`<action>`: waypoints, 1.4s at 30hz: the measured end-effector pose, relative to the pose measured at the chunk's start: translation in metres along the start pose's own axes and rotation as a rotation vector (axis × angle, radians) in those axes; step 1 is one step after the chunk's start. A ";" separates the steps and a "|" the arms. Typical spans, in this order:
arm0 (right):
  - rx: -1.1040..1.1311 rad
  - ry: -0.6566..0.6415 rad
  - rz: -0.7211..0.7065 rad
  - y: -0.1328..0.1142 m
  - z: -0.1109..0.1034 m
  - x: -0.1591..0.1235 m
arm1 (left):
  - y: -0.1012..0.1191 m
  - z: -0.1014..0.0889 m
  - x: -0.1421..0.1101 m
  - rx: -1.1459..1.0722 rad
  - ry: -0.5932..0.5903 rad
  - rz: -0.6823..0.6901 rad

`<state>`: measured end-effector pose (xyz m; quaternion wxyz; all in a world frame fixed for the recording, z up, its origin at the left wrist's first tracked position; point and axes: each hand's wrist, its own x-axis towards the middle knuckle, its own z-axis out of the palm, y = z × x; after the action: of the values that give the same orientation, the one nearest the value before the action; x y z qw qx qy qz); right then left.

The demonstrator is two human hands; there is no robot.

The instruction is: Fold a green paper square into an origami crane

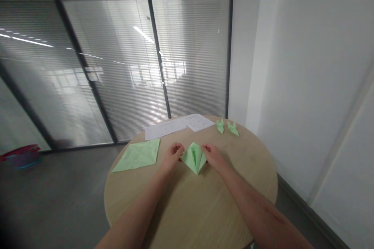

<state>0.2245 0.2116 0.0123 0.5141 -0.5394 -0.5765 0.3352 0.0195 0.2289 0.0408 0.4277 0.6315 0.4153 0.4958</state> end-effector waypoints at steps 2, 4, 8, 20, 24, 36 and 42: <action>-0.002 0.011 -0.002 0.002 -0.001 0.001 | 0.000 0.000 -0.001 0.009 -0.030 0.067; -0.003 0.012 -0.016 0.003 -0.002 0.002 | -0.001 0.002 -0.002 0.042 -0.091 0.119; -0.035 0.024 -0.077 0.004 -0.002 0.002 | -0.005 0.007 -0.004 0.078 -0.200 0.137; -0.090 0.022 -0.145 0.001 -0.003 0.002 | 0.004 0.009 -0.009 0.089 -0.253 0.070; -0.080 0.036 -0.138 0.000 -0.003 0.001 | 0.000 0.010 -0.008 0.085 -0.281 0.071; -0.028 0.039 -0.130 0.003 -0.002 0.003 | 0.004 0.008 -0.010 -0.005 -0.324 -0.017; -0.045 -0.015 -0.124 0.009 0.001 0.004 | -0.006 0.006 -0.005 -0.049 -0.283 -0.015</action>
<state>0.2269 0.2170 0.0040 0.5174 -0.5113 -0.6201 0.2938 0.0241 0.2251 0.0330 0.5009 0.6815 0.3433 0.4086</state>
